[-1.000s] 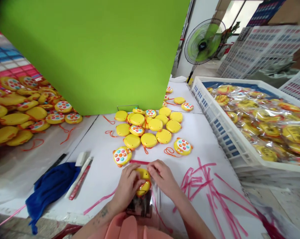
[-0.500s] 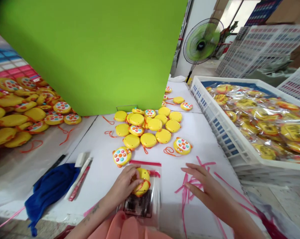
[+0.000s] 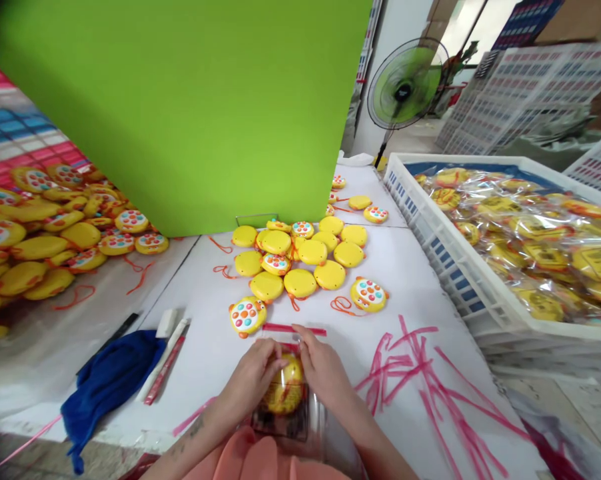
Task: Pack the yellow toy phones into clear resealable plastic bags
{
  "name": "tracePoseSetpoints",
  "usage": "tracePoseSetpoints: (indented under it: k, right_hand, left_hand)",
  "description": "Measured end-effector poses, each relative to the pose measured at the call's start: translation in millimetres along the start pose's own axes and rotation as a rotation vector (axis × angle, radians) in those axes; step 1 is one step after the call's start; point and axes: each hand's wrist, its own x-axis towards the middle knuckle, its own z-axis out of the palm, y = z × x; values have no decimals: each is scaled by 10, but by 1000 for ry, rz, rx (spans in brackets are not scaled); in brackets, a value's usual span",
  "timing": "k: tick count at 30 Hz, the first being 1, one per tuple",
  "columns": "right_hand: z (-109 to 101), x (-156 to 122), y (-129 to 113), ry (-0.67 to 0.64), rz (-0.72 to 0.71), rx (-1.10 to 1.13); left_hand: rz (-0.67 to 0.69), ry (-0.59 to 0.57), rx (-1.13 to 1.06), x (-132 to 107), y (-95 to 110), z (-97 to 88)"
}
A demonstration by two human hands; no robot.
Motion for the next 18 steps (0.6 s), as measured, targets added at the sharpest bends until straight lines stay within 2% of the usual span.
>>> tracePoseSetpoints:
  k: [2,4,7,9,10,12,14,16,18]
  right_hand:
    - [-17,-14,-43,39,20,135]
    - [-37,-48,-79,88,39,330]
    - [-48,-119,-101,163,58,570]
    - [-53,-164,-95,223,62,638]
    - [-57,-181,-88,255,62,648]
    - [-71,-195,-63,304,60,638]
    - [-90,-179,-28,326,53,577]
    - [-112,-141,8,360,9,426]
    - [-134,-93,23,429,-109,197]
  left_hand:
    - [-21,-40,-6,-1,47,13]
    - [6,-23,-26,-11,67,18]
    - [52,188,-83,-34,16,8]
    - [11,321,-164,-40,-57,3]
    - [-38,341,-234,-37,-96,5]
    - [-151,282,-441,-19,-164,18]
    - [-232,136,-651,5,-199,40]
    - [-278,35,-765,23,-195,61]
    - [-295,19,-785,26,-155,71]
